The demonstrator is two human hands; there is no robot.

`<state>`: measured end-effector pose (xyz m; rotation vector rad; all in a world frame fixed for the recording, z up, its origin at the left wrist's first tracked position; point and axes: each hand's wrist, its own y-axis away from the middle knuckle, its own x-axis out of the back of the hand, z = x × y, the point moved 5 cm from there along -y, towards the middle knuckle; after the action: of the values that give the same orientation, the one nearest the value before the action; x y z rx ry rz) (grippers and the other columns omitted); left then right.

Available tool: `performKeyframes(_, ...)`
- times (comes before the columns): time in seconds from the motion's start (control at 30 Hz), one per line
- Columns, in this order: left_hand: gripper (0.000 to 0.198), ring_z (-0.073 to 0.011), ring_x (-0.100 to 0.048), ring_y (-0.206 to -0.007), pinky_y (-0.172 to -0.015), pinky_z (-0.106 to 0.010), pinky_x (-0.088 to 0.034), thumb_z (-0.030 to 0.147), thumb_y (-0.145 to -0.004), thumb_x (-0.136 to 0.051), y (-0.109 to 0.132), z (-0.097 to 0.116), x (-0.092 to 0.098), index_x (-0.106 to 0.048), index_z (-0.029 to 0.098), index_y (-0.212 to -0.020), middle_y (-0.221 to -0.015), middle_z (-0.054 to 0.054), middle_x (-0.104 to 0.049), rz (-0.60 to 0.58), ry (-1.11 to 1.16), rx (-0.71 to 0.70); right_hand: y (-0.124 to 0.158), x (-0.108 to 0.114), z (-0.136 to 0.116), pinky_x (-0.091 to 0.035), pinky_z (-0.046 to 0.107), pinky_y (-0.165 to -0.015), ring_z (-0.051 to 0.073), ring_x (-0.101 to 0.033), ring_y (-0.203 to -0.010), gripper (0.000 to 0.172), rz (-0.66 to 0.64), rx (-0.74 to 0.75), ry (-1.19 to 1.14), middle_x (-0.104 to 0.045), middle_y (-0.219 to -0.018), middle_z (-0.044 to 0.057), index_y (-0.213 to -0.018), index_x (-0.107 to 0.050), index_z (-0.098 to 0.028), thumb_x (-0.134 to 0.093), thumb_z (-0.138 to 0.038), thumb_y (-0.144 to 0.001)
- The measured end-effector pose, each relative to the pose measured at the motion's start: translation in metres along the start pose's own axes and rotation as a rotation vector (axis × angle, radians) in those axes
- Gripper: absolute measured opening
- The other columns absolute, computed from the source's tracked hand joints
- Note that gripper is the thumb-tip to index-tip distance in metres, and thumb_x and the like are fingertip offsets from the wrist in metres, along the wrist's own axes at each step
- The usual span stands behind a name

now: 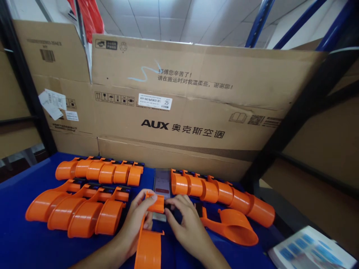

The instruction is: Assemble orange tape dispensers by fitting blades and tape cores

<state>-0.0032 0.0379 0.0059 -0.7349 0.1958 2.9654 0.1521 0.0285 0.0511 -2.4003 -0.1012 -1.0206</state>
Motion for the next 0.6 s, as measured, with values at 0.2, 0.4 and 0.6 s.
performKeyframes(0.2, 0.043, -0.0061, -0.029, -0.033, -0.040, -0.015, -0.022, 0.052, -0.079, -0.075, 0.002, -0.014, -0.004, -0.054, 0.027, -0.106, -0.040, 0.014, -0.038, -0.041, -0.028, 0.087, 0.001, -0.001, -0.003, -0.049, 0.029, -0.068, 0.018, -0.060, -0.074, 0.028, -0.010, -0.107, -0.365, -0.068, -0.082, 0.002, -0.101, -0.073, -0.021, -0.056, -0.043, -0.098)
performKeyframes(0.4, 0.055, -0.0132, -0.052, -0.048, -0.050, -0.022, -0.042, 0.058, -0.087, -0.066, 0.012, -0.002, -0.012, -0.055, 0.023, -0.129, -0.060, 0.004, -0.059, -0.183, -0.204, -0.022, -0.002, 0.000, 0.014, -0.043, 0.025, -0.060, 0.015, -0.052, -0.062, 0.035, 0.072, -0.235, -0.546, -0.061, -0.066, 0.000, -0.073, -0.067, -0.017, -0.063, -0.046, -0.091)
performKeyframes(0.6, 0.087, -0.0426, -0.040, -0.141, -0.117, -0.055, -0.028, 0.057, -0.074, -0.080, 0.059, 0.068, -0.038, -0.050, 0.029, -0.150, -0.155, -0.016, -0.046, -0.574, -0.810, -0.582, -0.005, 0.025, 0.031, -0.039, 0.024, -0.054, 0.014, -0.049, -0.059, 0.031, 0.266, -0.275, -0.609, -0.059, -0.065, -0.001, -0.072, -0.065, -0.019, -0.069, -0.048, -0.084)
